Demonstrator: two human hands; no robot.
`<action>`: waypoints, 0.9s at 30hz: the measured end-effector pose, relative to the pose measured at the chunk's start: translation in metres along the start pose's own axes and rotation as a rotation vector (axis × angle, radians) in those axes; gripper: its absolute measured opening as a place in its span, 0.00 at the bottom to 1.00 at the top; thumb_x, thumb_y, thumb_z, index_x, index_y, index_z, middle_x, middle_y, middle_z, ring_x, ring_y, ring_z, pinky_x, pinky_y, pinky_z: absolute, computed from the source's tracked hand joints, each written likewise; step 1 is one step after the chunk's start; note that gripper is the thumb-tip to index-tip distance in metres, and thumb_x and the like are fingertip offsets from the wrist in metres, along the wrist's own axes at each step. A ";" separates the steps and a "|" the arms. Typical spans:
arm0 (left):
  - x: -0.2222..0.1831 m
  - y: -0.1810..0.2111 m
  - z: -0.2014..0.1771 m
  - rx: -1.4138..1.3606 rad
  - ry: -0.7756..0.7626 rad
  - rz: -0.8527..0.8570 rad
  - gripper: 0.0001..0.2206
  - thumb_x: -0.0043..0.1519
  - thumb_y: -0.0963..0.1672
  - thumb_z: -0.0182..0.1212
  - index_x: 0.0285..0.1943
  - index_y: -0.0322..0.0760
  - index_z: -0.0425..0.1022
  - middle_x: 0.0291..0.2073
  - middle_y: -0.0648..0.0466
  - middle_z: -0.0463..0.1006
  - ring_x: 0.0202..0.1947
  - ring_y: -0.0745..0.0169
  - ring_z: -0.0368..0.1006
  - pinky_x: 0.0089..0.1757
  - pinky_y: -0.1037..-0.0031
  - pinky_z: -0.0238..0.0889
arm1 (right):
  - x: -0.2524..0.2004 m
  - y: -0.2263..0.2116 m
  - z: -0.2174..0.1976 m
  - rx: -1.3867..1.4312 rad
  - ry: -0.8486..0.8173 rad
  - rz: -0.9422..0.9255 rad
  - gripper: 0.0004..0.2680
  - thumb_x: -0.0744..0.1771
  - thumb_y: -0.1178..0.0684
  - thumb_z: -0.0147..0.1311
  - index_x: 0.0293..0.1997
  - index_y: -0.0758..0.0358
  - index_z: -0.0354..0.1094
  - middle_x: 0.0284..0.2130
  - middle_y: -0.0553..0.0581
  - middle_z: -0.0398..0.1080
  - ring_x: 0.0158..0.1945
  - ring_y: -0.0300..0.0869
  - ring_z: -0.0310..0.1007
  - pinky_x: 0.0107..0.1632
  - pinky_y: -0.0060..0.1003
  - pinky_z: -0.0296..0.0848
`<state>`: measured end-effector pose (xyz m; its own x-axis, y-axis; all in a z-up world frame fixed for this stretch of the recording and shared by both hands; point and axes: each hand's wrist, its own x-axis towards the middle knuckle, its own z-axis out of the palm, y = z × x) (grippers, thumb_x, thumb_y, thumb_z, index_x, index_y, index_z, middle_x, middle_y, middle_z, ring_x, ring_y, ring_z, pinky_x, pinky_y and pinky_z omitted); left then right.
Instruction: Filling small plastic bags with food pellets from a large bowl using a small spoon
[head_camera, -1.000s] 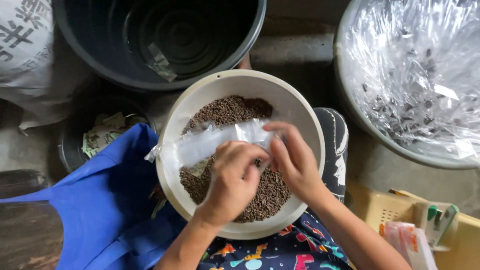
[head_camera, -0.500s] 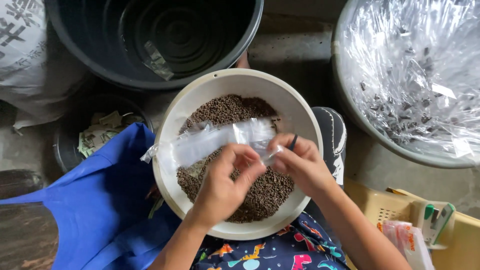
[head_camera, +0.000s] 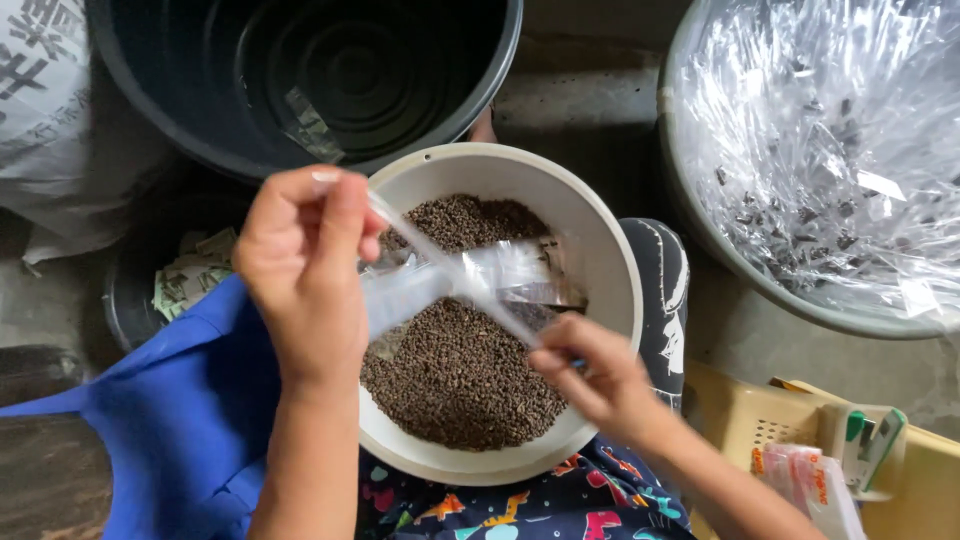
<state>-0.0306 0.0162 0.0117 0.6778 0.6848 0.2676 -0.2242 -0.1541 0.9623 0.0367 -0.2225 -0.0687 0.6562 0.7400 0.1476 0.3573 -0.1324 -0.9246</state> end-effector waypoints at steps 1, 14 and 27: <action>0.003 0.001 -0.003 -0.087 0.042 -0.056 0.03 0.69 0.42 0.59 0.47 0.37 0.73 0.31 0.58 0.75 0.28 0.78 0.66 0.31 0.87 0.63 | 0.000 -0.007 -0.012 -0.087 -0.041 -0.050 0.05 0.61 0.64 0.59 0.34 0.63 0.69 0.31 0.51 0.74 0.29 0.36 0.73 0.30 0.27 0.72; -0.105 -0.127 0.078 0.920 -0.896 0.501 0.05 0.51 0.36 0.63 0.31 0.36 0.74 0.31 0.48 0.71 0.35 0.54 0.63 0.46 0.62 0.56 | 0.008 0.161 -0.202 -1.018 0.467 -0.014 0.15 0.71 0.66 0.61 0.64 0.79 0.62 0.52 0.78 0.57 0.53 0.67 0.61 0.52 0.58 0.67; -0.041 0.047 0.020 0.256 -0.411 0.266 0.06 0.58 0.36 0.67 0.42 0.36 0.81 0.46 0.52 0.81 0.50 0.60 0.73 0.55 0.68 0.61 | 0.045 -0.009 0.011 0.449 -0.189 0.265 0.10 0.64 0.61 0.56 0.49 0.70 0.70 0.38 0.56 0.75 0.40 0.37 0.72 0.40 0.30 0.76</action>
<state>-0.0547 -0.0329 0.0471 0.8502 0.2721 0.4507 -0.2824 -0.4868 0.8266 0.0562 -0.1807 -0.0572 0.5396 0.8306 -0.1376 -0.1496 -0.0662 -0.9865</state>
